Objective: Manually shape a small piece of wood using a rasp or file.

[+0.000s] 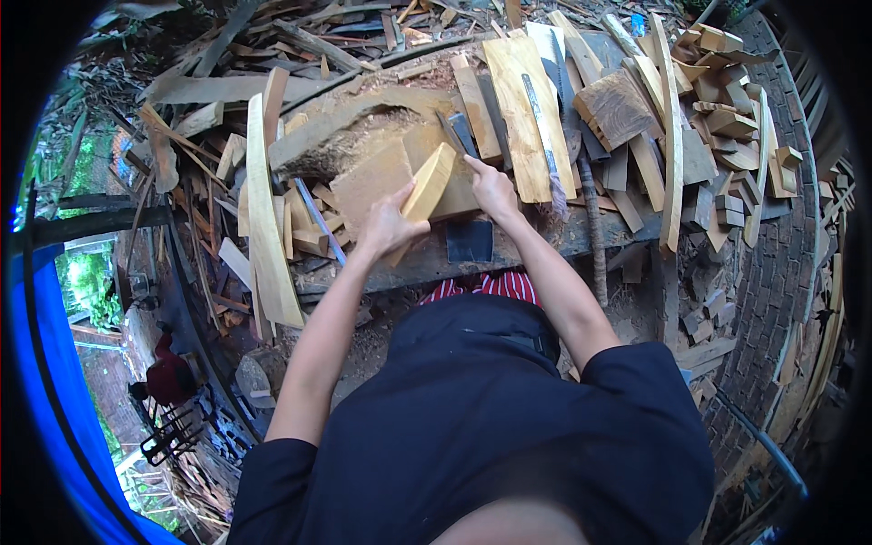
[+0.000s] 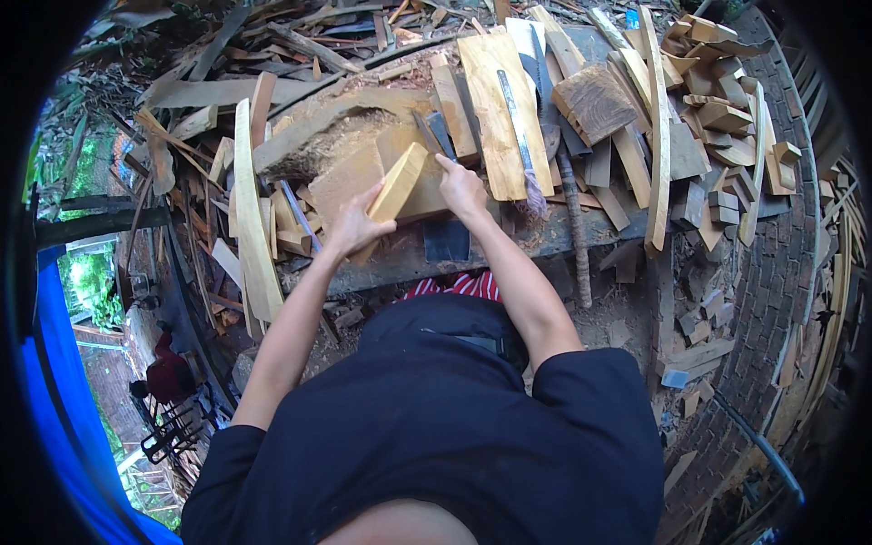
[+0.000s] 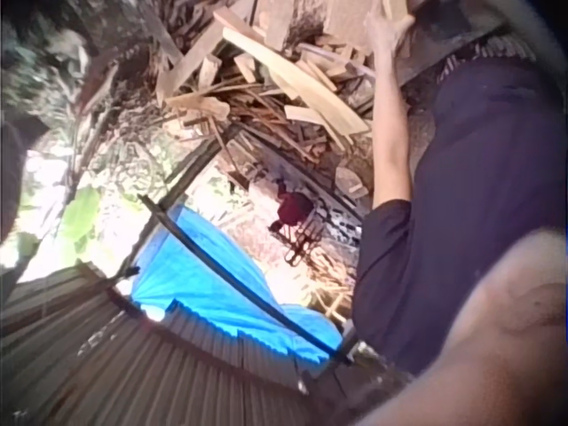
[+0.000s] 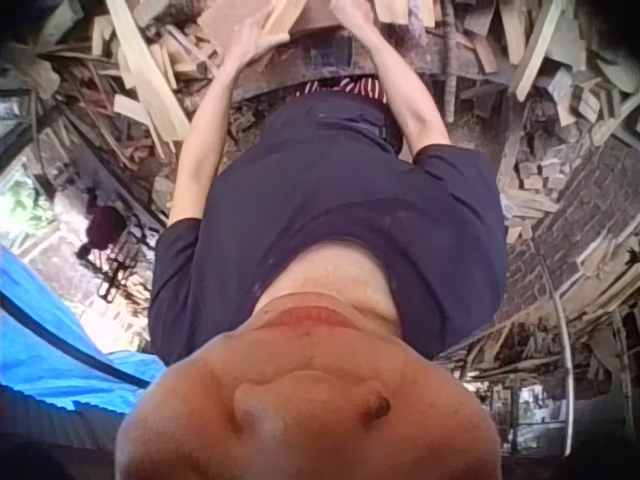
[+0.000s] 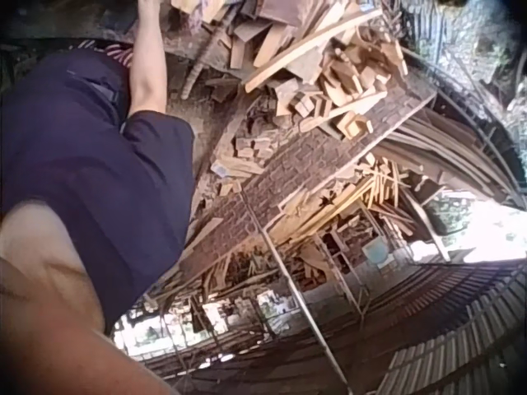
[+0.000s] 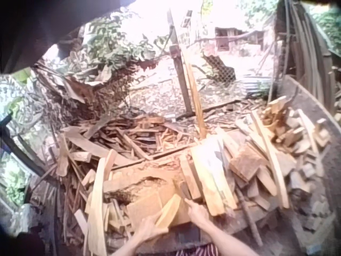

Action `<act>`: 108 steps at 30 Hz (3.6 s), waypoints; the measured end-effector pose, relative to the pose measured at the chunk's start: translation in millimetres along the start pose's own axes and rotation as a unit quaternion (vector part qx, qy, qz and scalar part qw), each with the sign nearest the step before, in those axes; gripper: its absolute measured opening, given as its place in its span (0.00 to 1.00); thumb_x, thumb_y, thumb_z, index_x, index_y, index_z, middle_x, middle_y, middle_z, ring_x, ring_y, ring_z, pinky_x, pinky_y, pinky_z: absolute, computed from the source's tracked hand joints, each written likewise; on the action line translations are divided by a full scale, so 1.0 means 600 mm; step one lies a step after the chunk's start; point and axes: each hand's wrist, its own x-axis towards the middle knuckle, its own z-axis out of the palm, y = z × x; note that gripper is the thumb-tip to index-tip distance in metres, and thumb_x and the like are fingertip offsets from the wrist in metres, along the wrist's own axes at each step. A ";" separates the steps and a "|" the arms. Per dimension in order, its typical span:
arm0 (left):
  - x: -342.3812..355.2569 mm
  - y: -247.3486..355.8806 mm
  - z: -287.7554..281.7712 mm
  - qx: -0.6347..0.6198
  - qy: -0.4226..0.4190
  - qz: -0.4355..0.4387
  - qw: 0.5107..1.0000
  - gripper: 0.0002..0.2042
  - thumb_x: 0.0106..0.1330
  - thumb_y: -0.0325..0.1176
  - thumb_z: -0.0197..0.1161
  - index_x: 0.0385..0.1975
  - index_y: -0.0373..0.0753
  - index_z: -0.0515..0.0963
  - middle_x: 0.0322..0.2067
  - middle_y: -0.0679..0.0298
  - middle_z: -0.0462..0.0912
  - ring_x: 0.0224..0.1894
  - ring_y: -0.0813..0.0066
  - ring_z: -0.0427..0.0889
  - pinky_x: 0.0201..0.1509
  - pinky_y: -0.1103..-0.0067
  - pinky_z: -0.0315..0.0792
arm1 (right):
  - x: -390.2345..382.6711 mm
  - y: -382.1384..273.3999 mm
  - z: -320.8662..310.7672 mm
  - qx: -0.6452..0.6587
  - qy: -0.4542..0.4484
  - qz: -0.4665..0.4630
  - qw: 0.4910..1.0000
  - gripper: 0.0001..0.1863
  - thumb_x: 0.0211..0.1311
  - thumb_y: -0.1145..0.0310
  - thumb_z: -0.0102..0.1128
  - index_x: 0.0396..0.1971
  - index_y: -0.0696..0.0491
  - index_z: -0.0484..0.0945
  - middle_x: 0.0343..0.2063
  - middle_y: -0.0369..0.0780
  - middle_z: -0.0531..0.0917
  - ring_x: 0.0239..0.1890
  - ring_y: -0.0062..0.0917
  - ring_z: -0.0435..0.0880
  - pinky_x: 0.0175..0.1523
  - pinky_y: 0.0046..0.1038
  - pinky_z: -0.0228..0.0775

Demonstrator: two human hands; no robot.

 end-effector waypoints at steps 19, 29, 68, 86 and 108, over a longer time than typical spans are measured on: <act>-0.047 -0.076 -0.017 -0.294 -0.012 0.123 0.948 0.45 0.50 0.42 0.73 0.70 0.42 0.59 0.67 0.56 0.64 0.67 0.62 0.66 0.70 0.68 0.60 | 0.015 0.003 -0.038 0.297 -0.007 0.037 0.954 0.33 0.67 0.45 0.53 0.58 0.60 0.71 0.46 0.50 0.81 0.47 0.32 0.81 0.53 0.32 0.69; -0.112 -0.054 -0.072 -0.305 -0.031 0.181 0.935 0.45 0.49 0.37 0.72 0.70 0.41 0.58 0.68 0.59 0.64 0.67 0.68 0.66 0.73 0.68 0.56 | -0.002 -0.171 -0.129 0.338 -0.261 -0.028 0.904 0.20 0.63 0.48 0.61 0.36 0.53 0.78 0.17 0.27 0.67 0.15 0.10 0.61 0.19 0.19 0.48; -0.006 -0.046 -0.030 0.121 0.093 -0.013 0.988 0.26 0.49 0.39 0.65 0.51 0.41 0.75 0.34 0.43 0.84 0.41 0.44 0.84 0.48 0.58 0.77 | -0.046 -0.076 0.029 0.079 -0.032 -0.203 0.975 0.19 0.69 0.60 0.49 0.57 0.32 0.76 0.36 0.51 0.84 0.40 0.47 0.84 0.46 0.43 0.76; -0.037 0.006 0.004 0.103 0.161 -0.118 0.974 0.22 0.51 0.34 0.71 0.45 0.41 0.72 0.36 0.53 0.85 0.37 0.51 0.86 0.40 0.60 0.79 | 0.009 -0.100 -0.001 -0.003 -0.075 -0.171 0.982 0.18 0.70 0.60 0.50 0.57 0.40 0.76 0.38 0.53 0.82 0.40 0.47 0.83 0.43 0.39 0.75; -0.039 0.004 0.022 0.107 0.193 -0.112 0.969 0.27 0.50 0.36 0.71 0.53 0.46 0.73 0.37 0.51 0.85 0.38 0.49 0.85 0.42 0.59 0.79 | -0.036 -0.124 0.010 0.016 -0.073 -0.177 0.981 0.19 0.67 0.65 0.50 0.56 0.38 0.77 0.35 0.55 0.81 0.38 0.50 0.82 0.43 0.43 0.75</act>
